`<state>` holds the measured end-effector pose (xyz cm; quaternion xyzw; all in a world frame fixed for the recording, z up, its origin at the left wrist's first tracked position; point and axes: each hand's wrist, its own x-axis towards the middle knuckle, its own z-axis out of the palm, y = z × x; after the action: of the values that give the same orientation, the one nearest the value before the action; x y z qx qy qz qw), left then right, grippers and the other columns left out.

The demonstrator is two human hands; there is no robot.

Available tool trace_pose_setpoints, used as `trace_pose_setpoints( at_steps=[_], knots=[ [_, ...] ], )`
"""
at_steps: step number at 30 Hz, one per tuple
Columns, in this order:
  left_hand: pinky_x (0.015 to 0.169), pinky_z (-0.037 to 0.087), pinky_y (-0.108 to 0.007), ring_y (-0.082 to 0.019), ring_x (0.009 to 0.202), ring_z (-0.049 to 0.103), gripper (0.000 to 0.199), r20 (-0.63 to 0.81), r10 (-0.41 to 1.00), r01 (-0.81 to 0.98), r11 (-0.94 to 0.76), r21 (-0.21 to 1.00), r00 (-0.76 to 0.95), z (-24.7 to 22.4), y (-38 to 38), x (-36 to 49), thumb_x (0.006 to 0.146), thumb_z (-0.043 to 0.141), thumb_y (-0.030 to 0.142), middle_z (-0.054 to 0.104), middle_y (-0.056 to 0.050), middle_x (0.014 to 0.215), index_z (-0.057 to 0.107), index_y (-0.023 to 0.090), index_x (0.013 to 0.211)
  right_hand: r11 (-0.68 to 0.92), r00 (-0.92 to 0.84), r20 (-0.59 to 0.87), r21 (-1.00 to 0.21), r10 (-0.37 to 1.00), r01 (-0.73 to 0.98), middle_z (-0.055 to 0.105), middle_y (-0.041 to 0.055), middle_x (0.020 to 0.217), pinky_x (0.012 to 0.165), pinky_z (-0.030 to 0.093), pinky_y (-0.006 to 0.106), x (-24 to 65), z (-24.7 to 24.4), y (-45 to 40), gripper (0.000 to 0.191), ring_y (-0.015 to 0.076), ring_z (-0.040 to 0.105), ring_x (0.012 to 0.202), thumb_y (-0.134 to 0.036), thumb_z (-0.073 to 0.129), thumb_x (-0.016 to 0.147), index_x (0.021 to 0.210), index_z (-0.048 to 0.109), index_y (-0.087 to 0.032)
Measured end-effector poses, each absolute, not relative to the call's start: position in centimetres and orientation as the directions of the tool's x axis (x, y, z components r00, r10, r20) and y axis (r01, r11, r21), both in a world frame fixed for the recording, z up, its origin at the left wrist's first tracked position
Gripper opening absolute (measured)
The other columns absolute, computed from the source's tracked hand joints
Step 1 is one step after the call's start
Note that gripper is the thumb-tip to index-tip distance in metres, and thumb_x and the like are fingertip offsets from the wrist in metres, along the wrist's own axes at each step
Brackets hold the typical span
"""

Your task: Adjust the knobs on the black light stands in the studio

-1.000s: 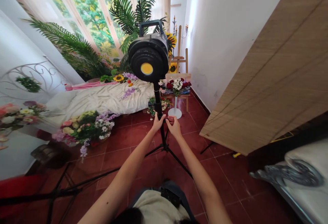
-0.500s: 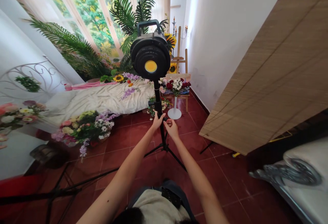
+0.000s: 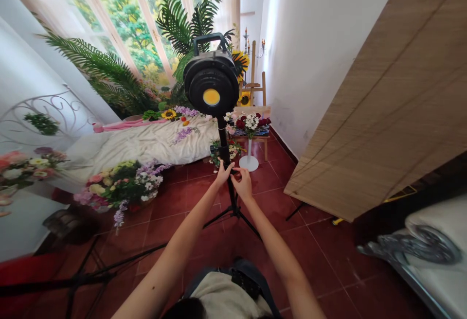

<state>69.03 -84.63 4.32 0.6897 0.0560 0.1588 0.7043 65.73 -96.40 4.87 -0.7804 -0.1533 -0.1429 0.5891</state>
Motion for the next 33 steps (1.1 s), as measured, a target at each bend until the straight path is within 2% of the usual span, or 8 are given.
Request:
trace_pose_setpoints(
  at_steps=[3, 9, 16, 20, 23, 25, 28, 33],
  knots=[
    [0.084, 0.045, -0.029, -0.014, 0.087, 0.056, 0.051, 0.102, 0.300, -0.112, 0.016, 0.994, 0.949, 4.3, -84.7, 69.0, 0.073, 0.066, 0.040, 0.058, -0.006, 0.101, 0.044, 0.021, 0.115, -0.182, 0.940, 0.340, -0.923, 0.023, 0.338, 0.064, 0.0050, 0.085, 0.069, 0.051, 0.034, 66.5, 4.4, -96.3, 0.030, 0.0179, 0.060, 0.071, -0.041, 0.054, 0.079, 0.100, 0.057, -0.020],
    [0.079, 0.045, -0.026, -0.012, 0.079, 0.056, 0.041, 0.077, 0.308, -0.089, 0.023, 0.996, 0.948, 4.0, -84.6, 69.2, 0.076, 0.060, 0.047, 0.057, -0.003, 0.091, 0.046, 0.022, 0.106, 0.132, 0.999, 0.038, -0.991, 0.028, 0.034, 0.064, 0.0006, 0.064, 0.052, 0.051, 0.031, 68.0, 2.7, -95.8, 0.037, 0.0185, 0.063, 0.056, -0.044, 0.051, 0.076, 0.103, 0.048, -0.019],
    [0.080, 0.046, -0.026, -0.011, 0.082, 0.055, 0.037, 0.114, 0.298, -0.122, 0.008, 0.992, 0.948, 3.6, -84.3, 69.4, 0.079, 0.057, 0.047, 0.056, -0.003, 0.095, 0.046, 0.021, 0.104, -0.067, 0.995, 0.071, -0.995, 0.071, 0.076, 0.066, 0.0036, 0.066, 0.050, 0.047, 0.029, 67.6, 3.0, -96.1, 0.034, 0.0184, 0.059, 0.055, -0.053, 0.055, 0.072, 0.080, 0.059, -0.020],
    [0.080, 0.046, -0.028, -0.012, 0.079, 0.055, 0.040, 0.042, 0.292, -0.056, 0.038, 0.998, 0.955, 3.6, -84.5, 69.3, 0.080, 0.055, 0.048, 0.057, -0.003, 0.090, 0.046, 0.020, 0.106, 0.071, 0.975, -0.128, -0.987, 0.180, -0.143, 0.059, 0.0016, 0.053, 0.043, 0.037, 0.027, 68.3, 3.9, -95.3, 0.035, 0.0147, 0.047, 0.043, -0.053, 0.049, 0.076, 0.065, 0.056, -0.020],
    [0.088, 0.044, -0.029, -0.014, 0.088, 0.056, 0.039, 0.033, 0.323, -0.050, 0.043, 0.998, 0.946, 3.5, -84.4, 69.3, 0.080, 0.057, 0.046, 0.059, -0.006, 0.095, 0.049, 0.018, 0.106, 0.277, 0.887, -0.246, -0.887, 0.392, -0.369, 0.048, -0.0023, 0.046, 0.040, 0.030, 0.025, 68.7, 4.8, -95.0, 0.026, 0.0112, 0.034, 0.037, -0.041, 0.047, 0.077, 0.060, 0.050, -0.021],
    [0.093, 0.042, -0.031, -0.015, 0.096, 0.056, 0.039, 0.040, 0.346, -0.065, 0.061, 0.996, 0.937, 3.1, -84.0, 68.9, 0.079, 0.059, 0.044, 0.059, -0.007, 0.101, 0.050, 0.017, 0.107, 0.388, 0.839, -0.219, -0.809, 0.498, -0.441, 0.042, -0.0045, 0.044, 0.042, 0.028, 0.024, 68.7, 5.3, -95.1, 0.018, 0.0109, 0.028, 0.038, -0.030, 0.048, 0.075, 0.059, 0.047, -0.022],
    [0.094, 0.042, -0.033, -0.016, 0.099, 0.058, 0.039, -0.006, 0.353, -0.043, 0.130, 0.991, 0.935, 1.4, -82.3, 66.4, 0.076, 0.062, 0.045, 0.061, -0.008, 0.106, 0.055, 0.017, 0.103, 0.511, 0.844, -0.125, -0.746, 0.521, -0.426, 0.038, -0.0055, 0.044, 0.045, 0.027, 0.024, 68.2, 6.1, -95.2, 0.016, 0.0114, 0.025, 0.039, -0.018, 0.049, 0.072, 0.057, 0.045, -0.023],
    [0.073, 0.052, -0.036, -0.017, 0.066, 0.064, 0.041, -0.436, 0.280, 0.372, 0.255, 0.893, 0.855, -4.1, -76.5, 54.1, 0.064, 0.070, 0.049, 0.066, -0.005, 0.074, 0.061, 0.013, 0.081, 0.649, 0.921, 0.000, -0.710, 0.389, -0.273, 0.030, -0.0069, 0.039, 0.045, 0.022, 0.024, 67.2, 6.8, -94.2, 0.022, 0.0114, 0.015, 0.039, -0.009, 0.047, 0.071, 0.054, 0.045, -0.023]
  ],
)
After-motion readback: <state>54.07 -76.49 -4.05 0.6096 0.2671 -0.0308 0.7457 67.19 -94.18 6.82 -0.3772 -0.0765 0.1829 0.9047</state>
